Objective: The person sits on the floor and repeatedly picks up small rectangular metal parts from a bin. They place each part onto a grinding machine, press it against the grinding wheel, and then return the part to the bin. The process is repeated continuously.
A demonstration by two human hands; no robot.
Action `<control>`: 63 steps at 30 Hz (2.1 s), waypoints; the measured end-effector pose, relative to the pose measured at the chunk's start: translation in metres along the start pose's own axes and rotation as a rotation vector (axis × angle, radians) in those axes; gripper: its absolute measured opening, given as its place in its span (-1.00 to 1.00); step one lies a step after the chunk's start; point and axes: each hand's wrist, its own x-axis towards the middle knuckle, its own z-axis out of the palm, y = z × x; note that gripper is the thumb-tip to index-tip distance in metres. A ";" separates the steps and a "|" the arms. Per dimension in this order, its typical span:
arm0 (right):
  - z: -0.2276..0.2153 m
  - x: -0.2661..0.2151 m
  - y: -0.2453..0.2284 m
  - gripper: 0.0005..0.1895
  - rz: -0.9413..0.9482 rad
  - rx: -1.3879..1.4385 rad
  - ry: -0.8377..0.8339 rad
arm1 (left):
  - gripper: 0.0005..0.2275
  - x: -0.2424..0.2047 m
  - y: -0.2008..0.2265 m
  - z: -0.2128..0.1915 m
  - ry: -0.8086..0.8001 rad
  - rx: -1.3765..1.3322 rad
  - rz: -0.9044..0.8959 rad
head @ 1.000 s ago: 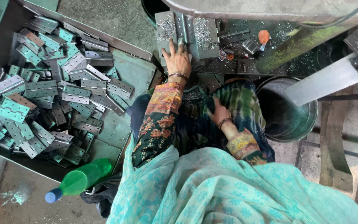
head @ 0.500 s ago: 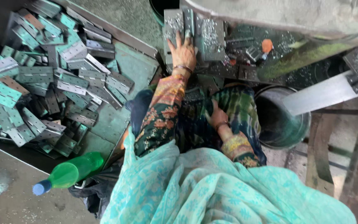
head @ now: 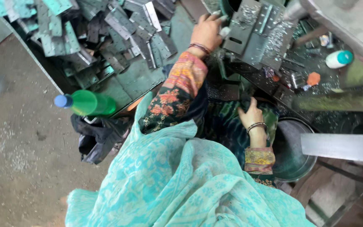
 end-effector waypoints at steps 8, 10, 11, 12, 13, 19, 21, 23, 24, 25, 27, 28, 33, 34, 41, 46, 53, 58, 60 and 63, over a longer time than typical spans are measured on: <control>-0.018 -0.010 -0.024 -0.18 0.023 -0.060 0.004 | -0.50 -0.124 -0.189 0.031 0.217 0.157 -0.630; -0.017 -0.013 -0.023 -0.20 0.052 -0.086 -0.005 | -0.46 -0.145 -0.210 0.052 0.223 0.018 -0.845; -0.017 -0.011 -0.024 -0.20 0.053 -0.081 -0.002 | -0.45 -0.150 -0.218 0.061 0.304 0.020 -0.803; -0.017 -0.010 -0.024 -0.20 0.052 -0.078 -0.001 | -0.44 -0.154 -0.224 0.071 0.357 0.002 -0.797; -0.016 -0.009 -0.024 -0.20 0.051 -0.074 0.000 | -0.43 -0.157 -0.228 0.079 0.406 -0.034 -0.817; -0.017 -0.010 -0.026 -0.21 0.070 -0.067 -0.027 | -0.38 -0.150 -0.248 0.093 0.630 -0.396 -1.000; -0.018 -0.011 -0.026 -0.20 0.075 -0.060 -0.036 | -0.36 -0.144 -0.250 0.087 0.697 -0.490 -0.995; -0.018 -0.010 -0.027 -0.19 0.073 -0.058 -0.045 | -0.33 -0.130 -0.248 0.077 0.764 -0.561 -0.935; -0.020 -0.009 -0.027 -0.18 0.070 -0.060 -0.052 | -0.32 -0.125 -0.243 0.072 0.790 -0.591 -0.871; -0.022 -0.009 -0.026 -0.17 0.066 -0.063 -0.059 | -0.35 -0.119 -0.234 0.067 0.820 -0.588 -0.794; -0.022 -0.012 -0.027 -0.16 0.049 -0.027 -0.067 | -0.31 -0.100 -0.213 0.051 0.739 -0.969 -0.624; -0.023 -0.012 -0.027 -0.15 0.040 -0.009 -0.068 | -0.30 -0.086 -0.201 0.042 0.686 -1.156 -0.532; -0.026 -0.012 -0.029 -0.14 0.073 -0.025 -0.100 | -0.23 -0.018 -0.096 0.034 0.188 -1.041 -0.403; -0.027 -0.012 -0.029 -0.14 0.069 -0.034 -0.100 | -0.25 -0.007 -0.071 0.044 0.094 -1.054 -0.375; -0.030 -0.016 -0.031 -0.13 0.066 0.010 -0.088 | -0.38 0.007 0.044 0.130 0.049 -0.650 -0.341; -0.029 -0.016 -0.031 -0.12 0.072 0.016 -0.086 | -0.51 -0.036 0.064 0.125 -0.050 -0.207 0.108; -0.031 -0.015 -0.032 -0.10 0.064 0.020 -0.098 | -0.68 -0.035 0.091 0.096 -0.123 0.413 0.384; -0.036 -0.015 -0.037 -0.11 0.058 0.016 -0.108 | -0.71 -0.007 0.106 0.081 -0.477 0.564 0.318; -0.037 -0.016 -0.039 -0.10 0.075 0.015 -0.108 | -0.71 -0.004 0.114 0.078 -0.543 0.591 0.308; -0.037 -0.017 -0.039 -0.10 0.081 0.028 -0.107 | -0.74 -0.004 0.123 0.076 -0.523 0.625 0.341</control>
